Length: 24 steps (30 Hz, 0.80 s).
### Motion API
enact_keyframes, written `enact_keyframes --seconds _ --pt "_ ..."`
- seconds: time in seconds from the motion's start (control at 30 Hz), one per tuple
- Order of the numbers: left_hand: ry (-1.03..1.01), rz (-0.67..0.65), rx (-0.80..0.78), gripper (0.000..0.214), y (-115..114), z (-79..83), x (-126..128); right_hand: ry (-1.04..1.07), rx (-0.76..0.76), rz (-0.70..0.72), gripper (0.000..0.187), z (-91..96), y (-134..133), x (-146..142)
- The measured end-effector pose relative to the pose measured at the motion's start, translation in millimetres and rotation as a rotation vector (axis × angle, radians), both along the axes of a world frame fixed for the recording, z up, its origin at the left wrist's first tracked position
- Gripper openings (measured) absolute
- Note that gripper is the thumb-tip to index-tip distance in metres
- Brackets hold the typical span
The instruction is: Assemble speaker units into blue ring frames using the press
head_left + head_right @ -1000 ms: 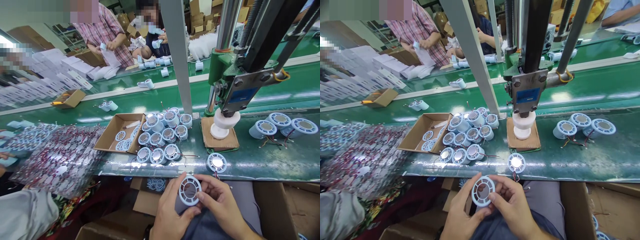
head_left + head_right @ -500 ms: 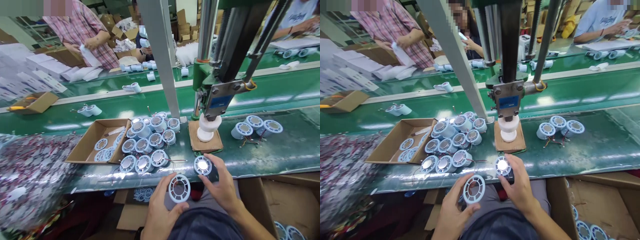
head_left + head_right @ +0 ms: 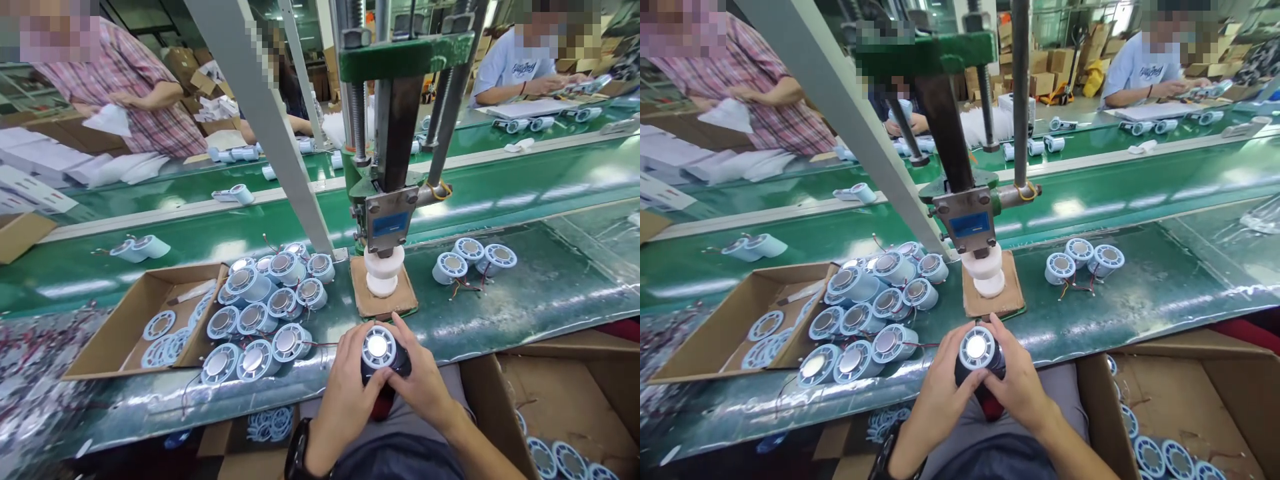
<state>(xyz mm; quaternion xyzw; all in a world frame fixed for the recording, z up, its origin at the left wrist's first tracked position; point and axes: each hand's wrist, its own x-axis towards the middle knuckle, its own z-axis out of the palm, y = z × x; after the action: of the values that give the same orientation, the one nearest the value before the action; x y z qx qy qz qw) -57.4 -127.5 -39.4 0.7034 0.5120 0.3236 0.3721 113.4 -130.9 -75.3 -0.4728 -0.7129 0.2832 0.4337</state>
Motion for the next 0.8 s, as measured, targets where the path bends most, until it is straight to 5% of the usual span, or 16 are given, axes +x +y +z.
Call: enact_keyframes --seconds 0.2,0.43,0.67,0.8 --pt "0.049 0.074 0.083 0.05 -14 -18.4 15 -0.031 0.029 0.009 0.102 -0.4 0 1" --pt "0.136 0.127 0.157 0.051 -18 -30.4 22 -0.204 0.106 0.11 0.088 3.9 0 9" --pt "0.046 -0.029 0.07 0.051 -6 -20.3 8 -0.265 0.115 0.142 0.08 9.4 5 16" --pt "0.069 0.004 0.076 0.053 -8 -18.5 11 -0.292 0.124 0.102 0.079 10.2 0 10"
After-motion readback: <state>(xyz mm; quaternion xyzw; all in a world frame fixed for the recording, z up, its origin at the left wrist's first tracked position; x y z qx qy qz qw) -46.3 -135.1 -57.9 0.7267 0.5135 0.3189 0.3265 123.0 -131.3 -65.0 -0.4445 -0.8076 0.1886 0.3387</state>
